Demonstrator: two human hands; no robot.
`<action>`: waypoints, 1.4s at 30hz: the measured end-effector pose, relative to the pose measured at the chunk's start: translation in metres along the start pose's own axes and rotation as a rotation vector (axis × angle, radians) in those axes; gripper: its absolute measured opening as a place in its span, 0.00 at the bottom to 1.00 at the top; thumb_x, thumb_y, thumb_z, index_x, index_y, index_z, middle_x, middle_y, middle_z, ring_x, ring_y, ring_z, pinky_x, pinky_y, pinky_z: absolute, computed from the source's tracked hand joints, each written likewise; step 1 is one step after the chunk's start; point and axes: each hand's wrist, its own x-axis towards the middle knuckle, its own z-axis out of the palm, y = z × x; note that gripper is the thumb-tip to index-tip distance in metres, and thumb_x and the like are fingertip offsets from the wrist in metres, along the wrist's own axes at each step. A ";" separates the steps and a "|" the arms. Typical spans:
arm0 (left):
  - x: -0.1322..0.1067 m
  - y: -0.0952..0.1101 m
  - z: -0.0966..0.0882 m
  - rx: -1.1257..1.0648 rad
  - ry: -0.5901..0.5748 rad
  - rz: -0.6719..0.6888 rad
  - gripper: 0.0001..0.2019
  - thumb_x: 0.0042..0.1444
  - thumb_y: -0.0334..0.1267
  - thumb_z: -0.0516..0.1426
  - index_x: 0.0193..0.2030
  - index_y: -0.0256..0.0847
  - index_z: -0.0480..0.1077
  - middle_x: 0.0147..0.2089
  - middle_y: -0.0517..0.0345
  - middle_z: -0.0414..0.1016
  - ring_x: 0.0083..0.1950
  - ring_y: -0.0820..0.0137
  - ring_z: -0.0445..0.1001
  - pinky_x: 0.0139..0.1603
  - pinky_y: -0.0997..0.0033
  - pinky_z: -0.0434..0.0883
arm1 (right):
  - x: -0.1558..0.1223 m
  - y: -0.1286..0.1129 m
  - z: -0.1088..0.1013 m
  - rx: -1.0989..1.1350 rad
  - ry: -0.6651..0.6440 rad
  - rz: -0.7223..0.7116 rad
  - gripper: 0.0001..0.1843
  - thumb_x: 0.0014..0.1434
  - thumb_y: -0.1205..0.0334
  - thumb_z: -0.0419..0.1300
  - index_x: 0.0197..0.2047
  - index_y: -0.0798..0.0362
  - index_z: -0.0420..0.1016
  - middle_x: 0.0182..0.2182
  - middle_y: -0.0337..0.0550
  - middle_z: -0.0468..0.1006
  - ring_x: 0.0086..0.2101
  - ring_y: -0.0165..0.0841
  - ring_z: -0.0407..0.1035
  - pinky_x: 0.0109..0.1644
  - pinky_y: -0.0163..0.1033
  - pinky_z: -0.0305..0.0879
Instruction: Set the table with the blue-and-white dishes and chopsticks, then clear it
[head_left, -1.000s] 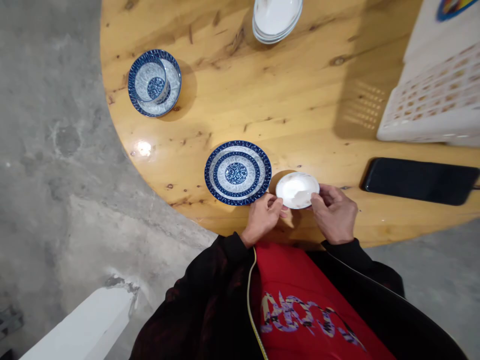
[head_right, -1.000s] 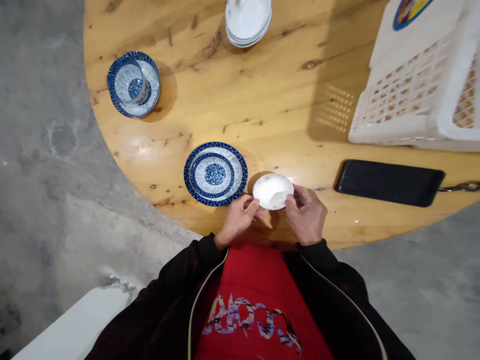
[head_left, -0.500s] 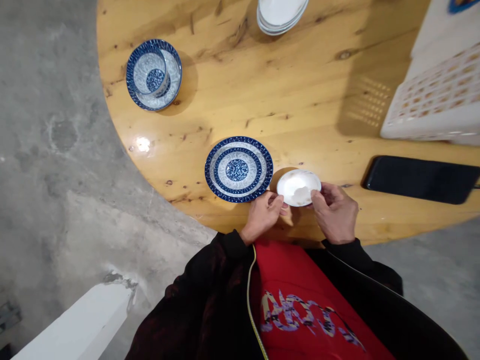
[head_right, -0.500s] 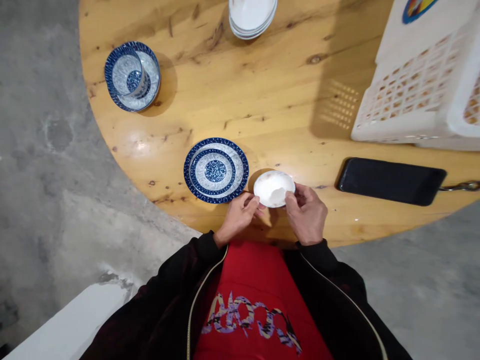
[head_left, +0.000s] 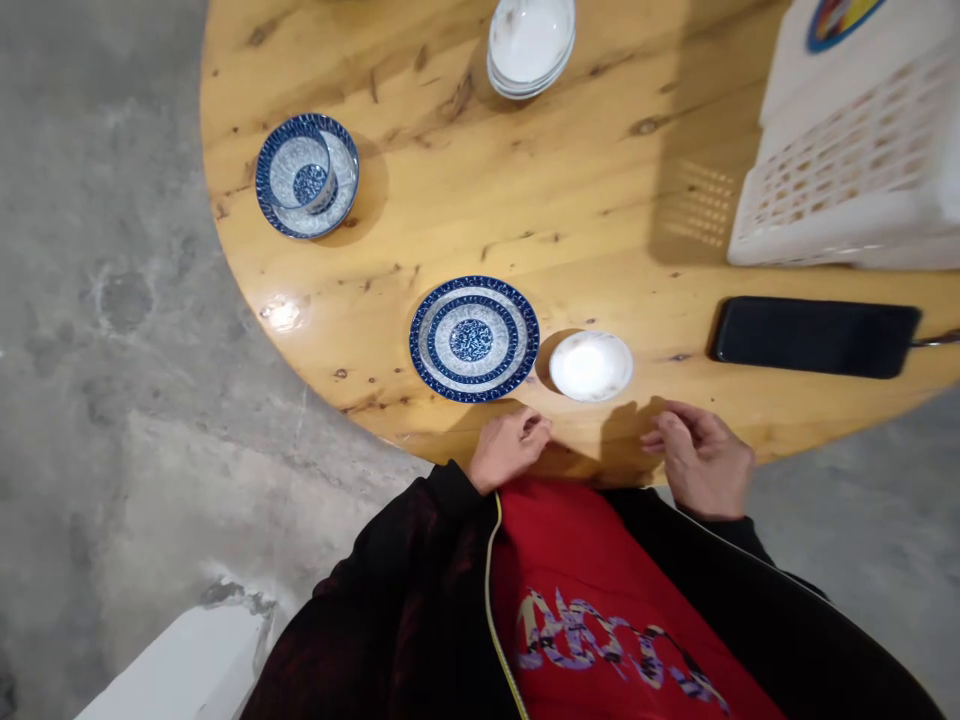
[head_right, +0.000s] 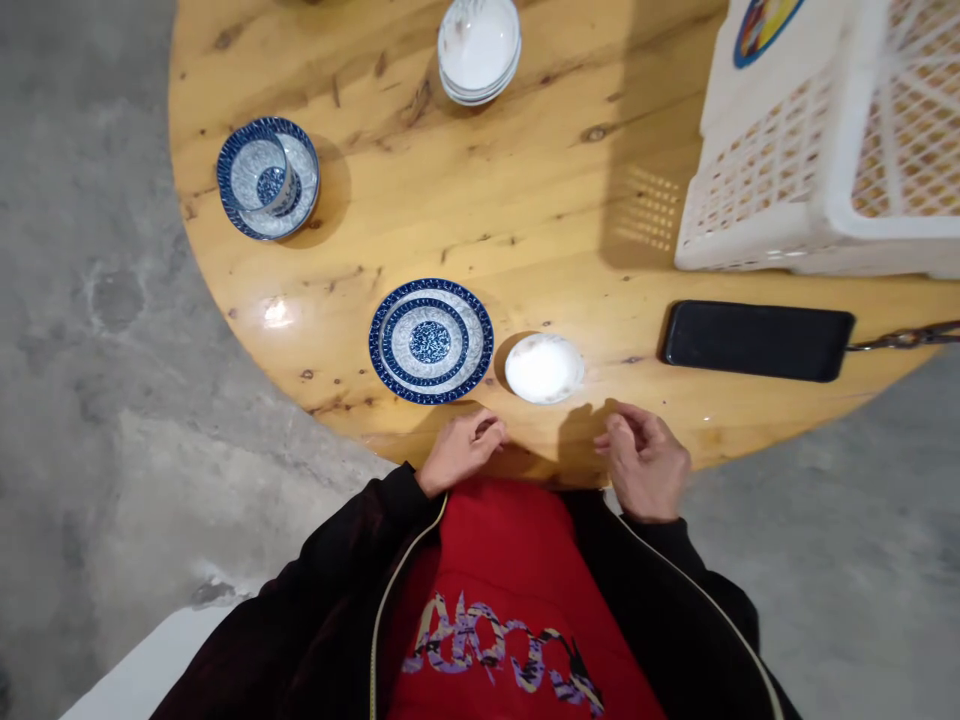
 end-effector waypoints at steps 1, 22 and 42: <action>-0.001 0.000 -0.001 0.010 -0.010 0.011 0.12 0.66 0.42 0.52 0.34 0.42 0.71 0.38 0.56 0.81 0.40 0.67 0.80 0.43 0.73 0.71 | -0.007 0.003 0.001 0.012 0.005 0.018 0.25 0.53 0.43 0.66 0.44 0.55 0.77 0.29 0.43 0.77 0.24 0.32 0.72 0.28 0.39 0.74; -0.062 -0.034 0.040 -0.169 0.251 -0.040 0.09 0.65 0.41 0.51 0.39 0.41 0.68 0.38 0.57 0.80 0.37 0.70 0.80 0.40 0.73 0.73 | -0.034 0.060 -0.031 0.117 -0.237 -0.033 0.22 0.55 0.46 0.63 0.46 0.53 0.78 0.30 0.43 0.80 0.24 0.31 0.72 0.29 0.37 0.73; -0.148 -0.075 0.125 -0.280 0.525 -0.067 0.09 0.62 0.40 0.52 0.40 0.38 0.70 0.36 0.54 0.81 0.35 0.71 0.80 0.35 0.75 0.71 | -0.076 0.098 -0.030 0.045 -0.607 -0.254 0.23 0.52 0.44 0.57 0.41 0.54 0.77 0.27 0.43 0.81 0.24 0.35 0.74 0.29 0.39 0.71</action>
